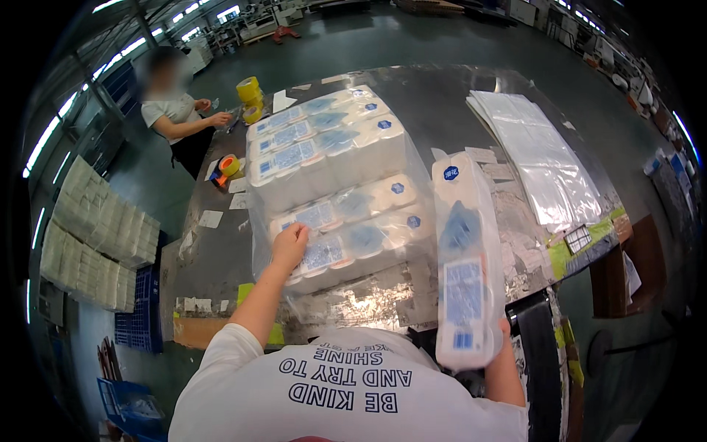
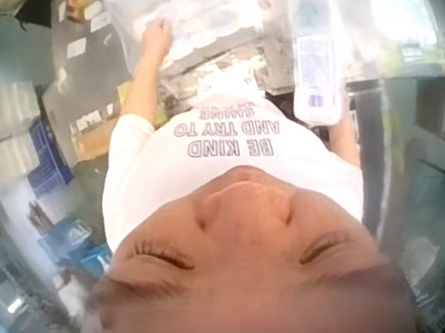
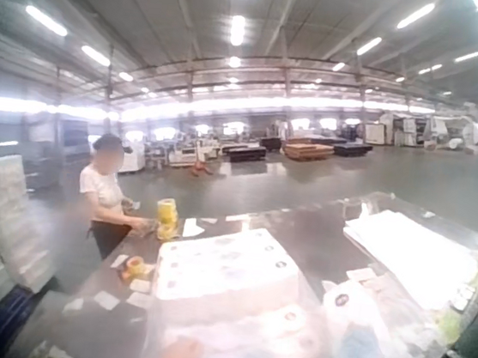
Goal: The person places items into a plastic bag on a metal table and arranges them into rows.
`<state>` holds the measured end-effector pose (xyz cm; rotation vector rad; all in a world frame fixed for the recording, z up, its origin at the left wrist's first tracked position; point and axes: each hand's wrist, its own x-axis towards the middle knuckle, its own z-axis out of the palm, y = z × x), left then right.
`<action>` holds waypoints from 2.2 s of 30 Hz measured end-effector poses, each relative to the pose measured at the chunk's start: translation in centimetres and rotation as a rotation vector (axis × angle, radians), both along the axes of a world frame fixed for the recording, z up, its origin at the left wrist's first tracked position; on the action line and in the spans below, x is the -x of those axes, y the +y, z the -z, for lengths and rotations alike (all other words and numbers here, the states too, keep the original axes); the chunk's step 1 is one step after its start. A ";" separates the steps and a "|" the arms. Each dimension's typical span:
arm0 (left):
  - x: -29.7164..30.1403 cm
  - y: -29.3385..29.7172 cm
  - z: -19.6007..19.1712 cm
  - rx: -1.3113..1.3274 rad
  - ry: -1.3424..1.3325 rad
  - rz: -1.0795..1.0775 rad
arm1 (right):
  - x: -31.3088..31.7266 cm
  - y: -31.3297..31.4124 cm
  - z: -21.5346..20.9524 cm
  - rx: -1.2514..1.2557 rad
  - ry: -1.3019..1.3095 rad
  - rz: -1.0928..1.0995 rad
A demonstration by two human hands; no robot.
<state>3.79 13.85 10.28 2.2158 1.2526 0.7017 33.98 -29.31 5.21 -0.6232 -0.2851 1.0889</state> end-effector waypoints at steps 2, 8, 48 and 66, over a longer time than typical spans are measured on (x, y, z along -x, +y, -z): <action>-0.4 1.5 1.0 0.077 -0.055 0.027 | 0.7 1.2 -1.1 -0.033 -0.001 -0.008; -3.7 2.3 -5.7 0.907 -0.655 0.014 | 4.8 6.3 -2.6 0.036 0.194 -0.079; 1.5 -9.9 -3.9 0.038 0.142 0.389 | 1.5 32.1 -4.6 0.488 -1.287 0.600; 0.2 -1.6 -0.9 -0.220 0.055 0.098 | 3.7 29.5 -6.5 0.662 -1.888 0.329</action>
